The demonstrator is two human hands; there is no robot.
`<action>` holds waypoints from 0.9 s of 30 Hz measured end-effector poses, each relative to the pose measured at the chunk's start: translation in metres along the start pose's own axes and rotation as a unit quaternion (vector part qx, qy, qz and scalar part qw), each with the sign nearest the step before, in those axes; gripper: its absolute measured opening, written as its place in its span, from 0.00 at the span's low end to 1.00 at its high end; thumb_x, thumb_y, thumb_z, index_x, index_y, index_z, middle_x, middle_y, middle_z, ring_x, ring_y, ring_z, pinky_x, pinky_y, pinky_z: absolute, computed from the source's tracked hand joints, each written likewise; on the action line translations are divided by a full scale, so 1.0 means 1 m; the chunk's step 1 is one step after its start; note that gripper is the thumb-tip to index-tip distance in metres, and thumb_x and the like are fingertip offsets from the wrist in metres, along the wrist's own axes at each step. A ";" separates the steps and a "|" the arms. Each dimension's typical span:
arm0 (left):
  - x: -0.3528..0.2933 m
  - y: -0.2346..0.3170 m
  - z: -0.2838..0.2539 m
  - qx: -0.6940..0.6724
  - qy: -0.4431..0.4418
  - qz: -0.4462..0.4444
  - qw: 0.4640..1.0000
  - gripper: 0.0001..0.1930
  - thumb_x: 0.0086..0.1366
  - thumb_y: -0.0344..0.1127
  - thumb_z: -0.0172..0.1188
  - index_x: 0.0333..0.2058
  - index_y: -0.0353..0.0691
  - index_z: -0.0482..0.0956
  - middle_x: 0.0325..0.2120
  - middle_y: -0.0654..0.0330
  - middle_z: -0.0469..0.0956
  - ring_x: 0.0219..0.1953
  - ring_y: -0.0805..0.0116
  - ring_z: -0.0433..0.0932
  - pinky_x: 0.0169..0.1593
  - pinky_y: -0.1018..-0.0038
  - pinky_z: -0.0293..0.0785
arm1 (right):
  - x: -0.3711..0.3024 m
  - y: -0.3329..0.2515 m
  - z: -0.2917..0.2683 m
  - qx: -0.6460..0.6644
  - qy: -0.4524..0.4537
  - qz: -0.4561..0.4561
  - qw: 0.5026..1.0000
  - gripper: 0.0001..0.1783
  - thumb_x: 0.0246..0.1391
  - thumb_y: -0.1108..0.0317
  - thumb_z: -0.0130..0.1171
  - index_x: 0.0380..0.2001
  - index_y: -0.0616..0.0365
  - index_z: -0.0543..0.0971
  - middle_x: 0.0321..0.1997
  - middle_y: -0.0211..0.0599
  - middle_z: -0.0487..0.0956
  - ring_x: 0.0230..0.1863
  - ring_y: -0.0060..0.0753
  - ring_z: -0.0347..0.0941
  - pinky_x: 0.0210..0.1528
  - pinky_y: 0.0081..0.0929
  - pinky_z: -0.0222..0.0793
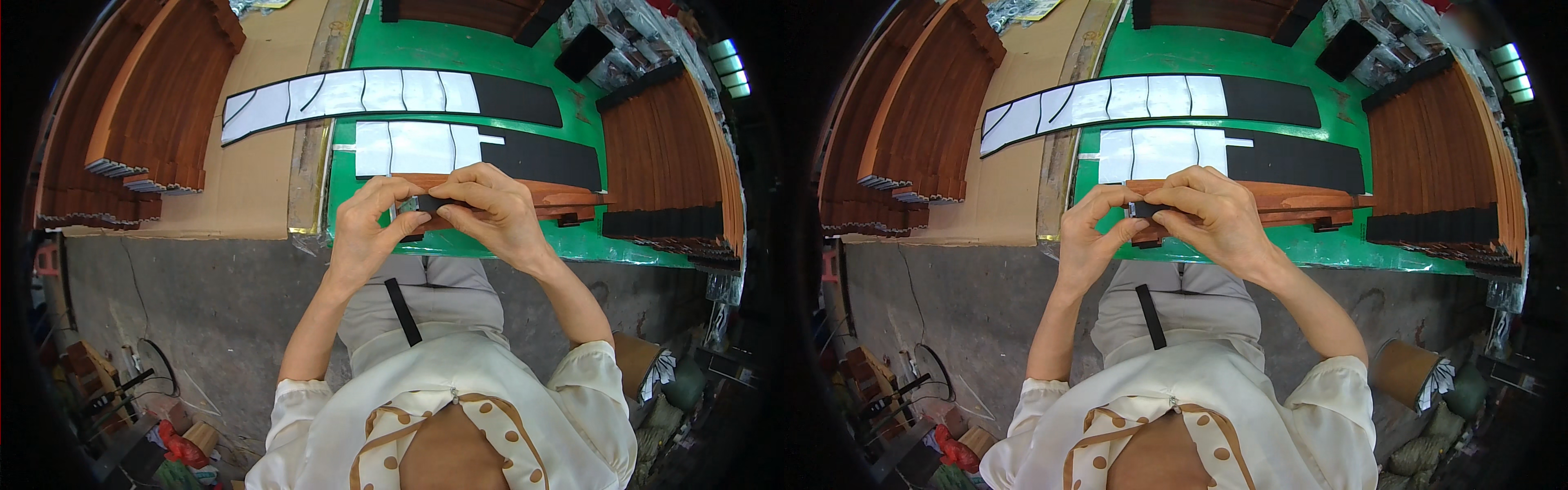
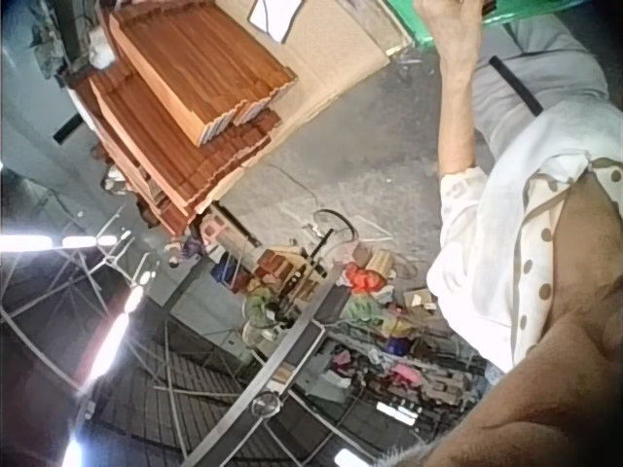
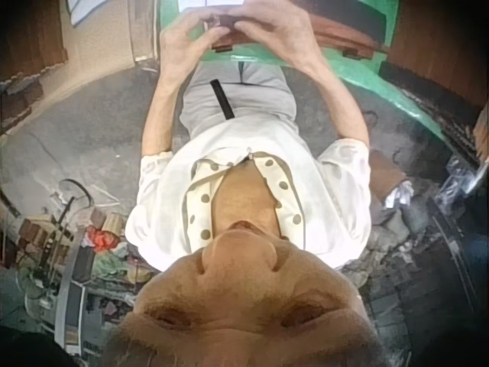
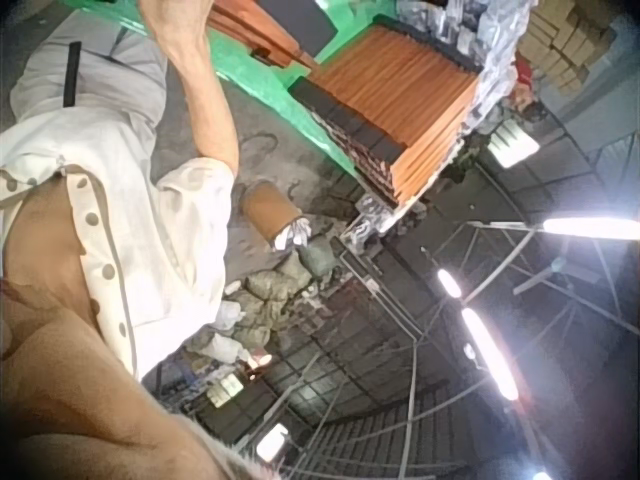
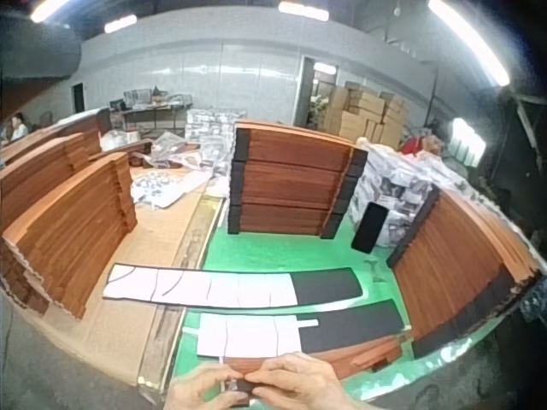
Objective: Applying adhesive strips to wooden furniture components and stacking them.
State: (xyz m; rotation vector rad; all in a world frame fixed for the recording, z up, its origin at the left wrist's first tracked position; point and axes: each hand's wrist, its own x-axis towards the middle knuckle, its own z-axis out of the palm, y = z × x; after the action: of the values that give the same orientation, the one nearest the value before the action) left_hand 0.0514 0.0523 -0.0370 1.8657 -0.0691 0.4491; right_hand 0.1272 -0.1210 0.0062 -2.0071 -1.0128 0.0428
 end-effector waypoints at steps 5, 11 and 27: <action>0.000 0.002 -0.001 0.004 0.000 -0.010 1.000 0.14 0.48 0.30 0.68 0.36 0.35 0.79 0.32 0.58 0.78 0.32 0.67 0.75 0.36 0.73 0.70 | 0.001 0.000 0.000 -0.017 -0.002 -0.017 1.000 0.12 0.41 0.73 0.65 0.35 0.55 0.82 0.32 0.32 0.78 0.32 0.31 0.75 0.30 0.25 0.72; -0.001 0.001 0.000 0.015 0.008 0.002 1.000 0.14 0.49 0.32 0.68 0.35 0.36 0.79 0.31 0.59 0.78 0.32 0.66 0.75 0.40 0.72 0.68 | 0.001 0.000 0.000 -0.004 -0.006 -0.006 1.000 0.12 0.41 0.73 0.65 0.34 0.56 0.82 0.32 0.32 0.78 0.32 0.31 0.75 0.30 0.25 0.72; -0.006 0.000 0.010 0.240 0.069 0.241 0.938 0.12 0.48 0.26 0.65 0.35 0.40 0.80 0.30 0.58 0.76 0.30 0.62 0.75 0.33 0.70 0.67 | -0.019 0.013 0.002 -0.126 0.061 -0.169 0.976 0.19 0.34 0.78 0.63 0.36 0.55 0.80 0.39 0.37 0.77 0.39 0.40 0.74 0.35 0.32 0.74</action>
State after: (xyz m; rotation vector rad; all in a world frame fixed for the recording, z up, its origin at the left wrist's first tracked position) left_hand 0.0489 0.0422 -0.0413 2.2908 -0.3559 1.0064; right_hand 0.1217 -0.1361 -0.0106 -2.0038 -1.3172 -0.4071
